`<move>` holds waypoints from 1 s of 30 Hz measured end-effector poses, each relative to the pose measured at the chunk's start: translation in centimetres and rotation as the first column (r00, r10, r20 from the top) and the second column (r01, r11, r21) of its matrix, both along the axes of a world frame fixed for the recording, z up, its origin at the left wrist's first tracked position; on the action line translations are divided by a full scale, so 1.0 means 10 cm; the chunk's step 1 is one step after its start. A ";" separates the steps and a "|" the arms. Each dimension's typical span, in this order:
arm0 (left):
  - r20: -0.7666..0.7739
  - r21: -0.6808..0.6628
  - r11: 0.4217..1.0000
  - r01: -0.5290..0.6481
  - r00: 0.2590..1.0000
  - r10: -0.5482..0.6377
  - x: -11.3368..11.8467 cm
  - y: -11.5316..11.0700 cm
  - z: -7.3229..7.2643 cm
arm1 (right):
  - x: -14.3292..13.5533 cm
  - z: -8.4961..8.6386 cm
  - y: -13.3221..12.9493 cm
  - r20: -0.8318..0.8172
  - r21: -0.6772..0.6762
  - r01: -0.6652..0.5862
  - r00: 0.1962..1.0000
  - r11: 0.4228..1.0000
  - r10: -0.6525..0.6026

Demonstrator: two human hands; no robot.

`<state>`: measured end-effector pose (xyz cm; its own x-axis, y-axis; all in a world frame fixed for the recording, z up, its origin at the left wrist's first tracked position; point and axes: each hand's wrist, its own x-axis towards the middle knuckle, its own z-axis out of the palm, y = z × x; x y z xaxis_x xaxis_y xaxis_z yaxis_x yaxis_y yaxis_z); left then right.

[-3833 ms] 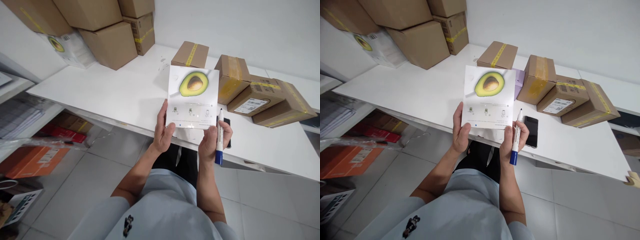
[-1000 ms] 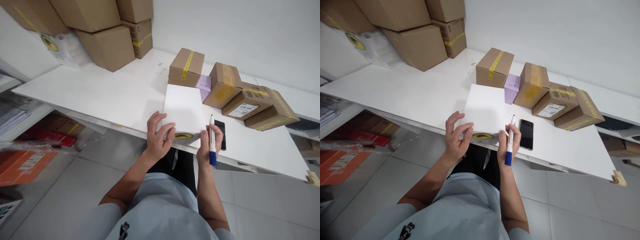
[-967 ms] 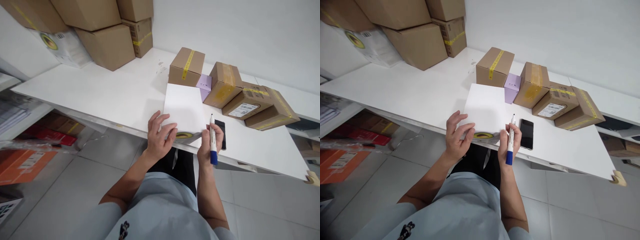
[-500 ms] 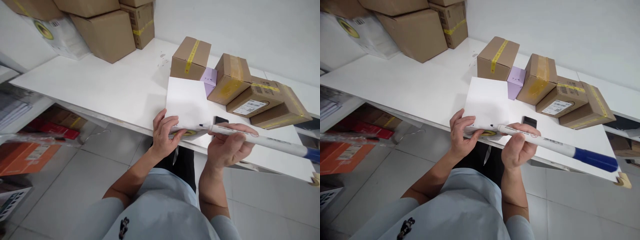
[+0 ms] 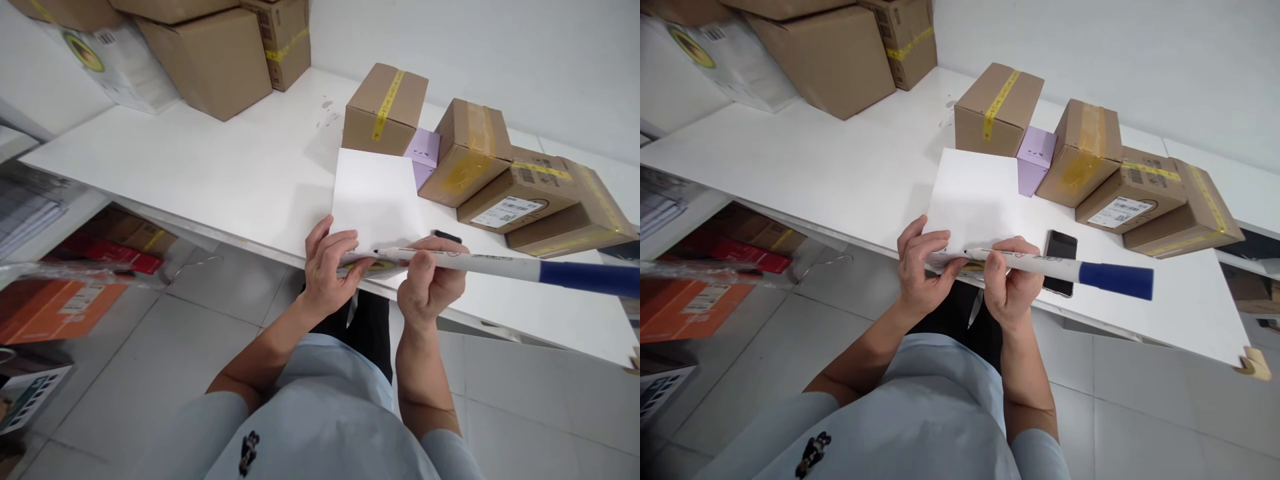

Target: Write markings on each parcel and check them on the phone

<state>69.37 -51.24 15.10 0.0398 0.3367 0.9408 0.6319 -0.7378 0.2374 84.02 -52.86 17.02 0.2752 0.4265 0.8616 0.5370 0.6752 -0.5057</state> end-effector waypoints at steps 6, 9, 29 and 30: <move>-0.019 -0.027 0.999 -0.027 0.999 0.026 -0.01 -0.01 0.01 | 0.00 0.03 -0.03 0.095 -0.072 0.039 0.995 0.997 -0.032; -0.023 -0.036 0.999 -0.033 0.999 0.032 -0.01 -0.01 0.01 | 0.00 0.03 -0.03 0.085 -0.052 0.014 0.996 0.999 -0.010; -0.019 0.001 0.999 -0.033 0.999 0.033 0.00 0.00 0.00 | -0.05 0.11 -0.01 -0.171 0.028 0.051 0.984 0.998 -0.046; -0.021 0.004 0.999 -0.035 0.999 0.035 0.00 0.01 0.00 | -0.04 0.12 0.00 -0.230 0.044 0.068 0.971 0.997 -0.056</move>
<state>69.33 -51.18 15.10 0.0476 0.3344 0.9412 0.6619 -0.7162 0.2210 83.60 -52.84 18.23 0.4920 0.3598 0.7928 0.4525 0.6723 -0.5859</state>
